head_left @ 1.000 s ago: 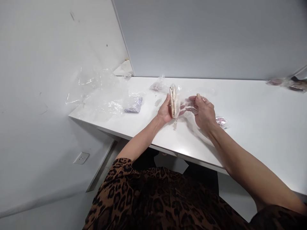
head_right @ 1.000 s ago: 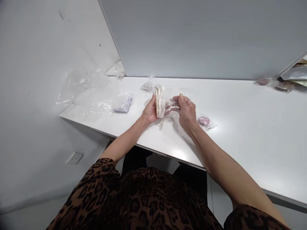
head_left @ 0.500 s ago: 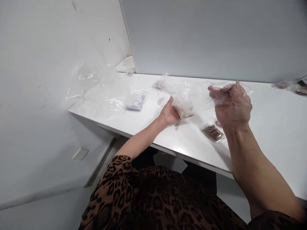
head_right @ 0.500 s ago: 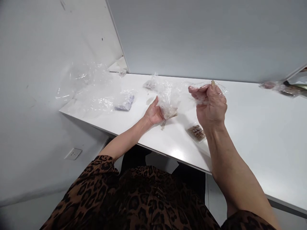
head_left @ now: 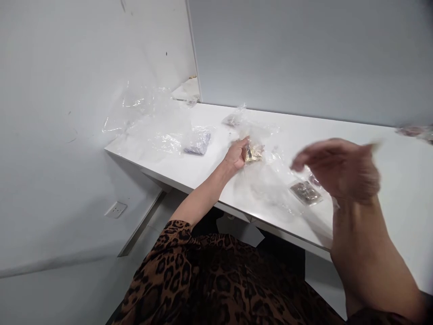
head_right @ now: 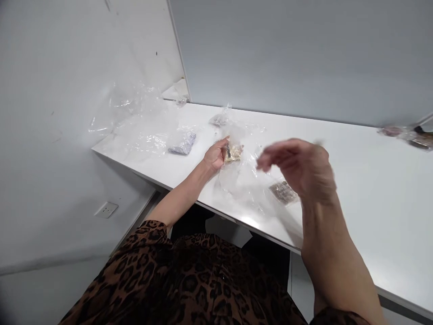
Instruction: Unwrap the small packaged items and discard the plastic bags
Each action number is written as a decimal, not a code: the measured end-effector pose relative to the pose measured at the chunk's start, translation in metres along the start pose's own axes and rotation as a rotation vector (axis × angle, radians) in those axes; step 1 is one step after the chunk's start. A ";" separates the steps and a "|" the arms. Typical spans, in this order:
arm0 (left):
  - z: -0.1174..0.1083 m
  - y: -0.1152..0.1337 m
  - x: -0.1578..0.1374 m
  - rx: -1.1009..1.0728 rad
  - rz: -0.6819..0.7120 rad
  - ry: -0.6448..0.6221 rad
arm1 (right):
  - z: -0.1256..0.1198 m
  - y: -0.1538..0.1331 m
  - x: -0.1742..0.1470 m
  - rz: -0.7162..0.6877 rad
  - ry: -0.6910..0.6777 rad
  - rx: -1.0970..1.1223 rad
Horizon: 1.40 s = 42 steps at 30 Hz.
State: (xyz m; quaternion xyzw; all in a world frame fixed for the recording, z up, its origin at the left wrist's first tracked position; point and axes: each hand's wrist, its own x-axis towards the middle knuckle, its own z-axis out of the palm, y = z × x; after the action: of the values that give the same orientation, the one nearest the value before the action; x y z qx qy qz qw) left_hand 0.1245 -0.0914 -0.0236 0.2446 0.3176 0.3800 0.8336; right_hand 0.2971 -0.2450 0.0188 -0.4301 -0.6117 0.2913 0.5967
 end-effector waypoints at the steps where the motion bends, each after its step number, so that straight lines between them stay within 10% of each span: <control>1: 0.000 -0.002 -0.001 0.020 -0.015 -0.025 | 0.007 -0.004 0.002 -0.030 0.089 -0.100; 9: -0.003 -0.011 -0.005 0.235 -0.156 -0.294 | 0.020 0.033 0.012 -0.147 0.085 -0.677; 20: -0.006 -0.007 -0.024 0.504 -0.228 -0.648 | -0.021 0.061 0.039 0.435 1.099 0.465; 31: -0.004 -0.009 -0.011 0.186 -0.082 -0.361 | 0.040 0.056 0.015 0.690 0.321 0.396; 42: 0.001 -0.012 -0.015 0.251 -0.211 -0.237 | 0.040 0.025 0.016 0.353 0.416 0.295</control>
State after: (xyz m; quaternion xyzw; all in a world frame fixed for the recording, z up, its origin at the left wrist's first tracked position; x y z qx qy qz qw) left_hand 0.1237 -0.1105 -0.0257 0.3550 0.2860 0.2166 0.8633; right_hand 0.2635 -0.2133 0.0004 -0.4889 -0.3434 0.3818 0.7052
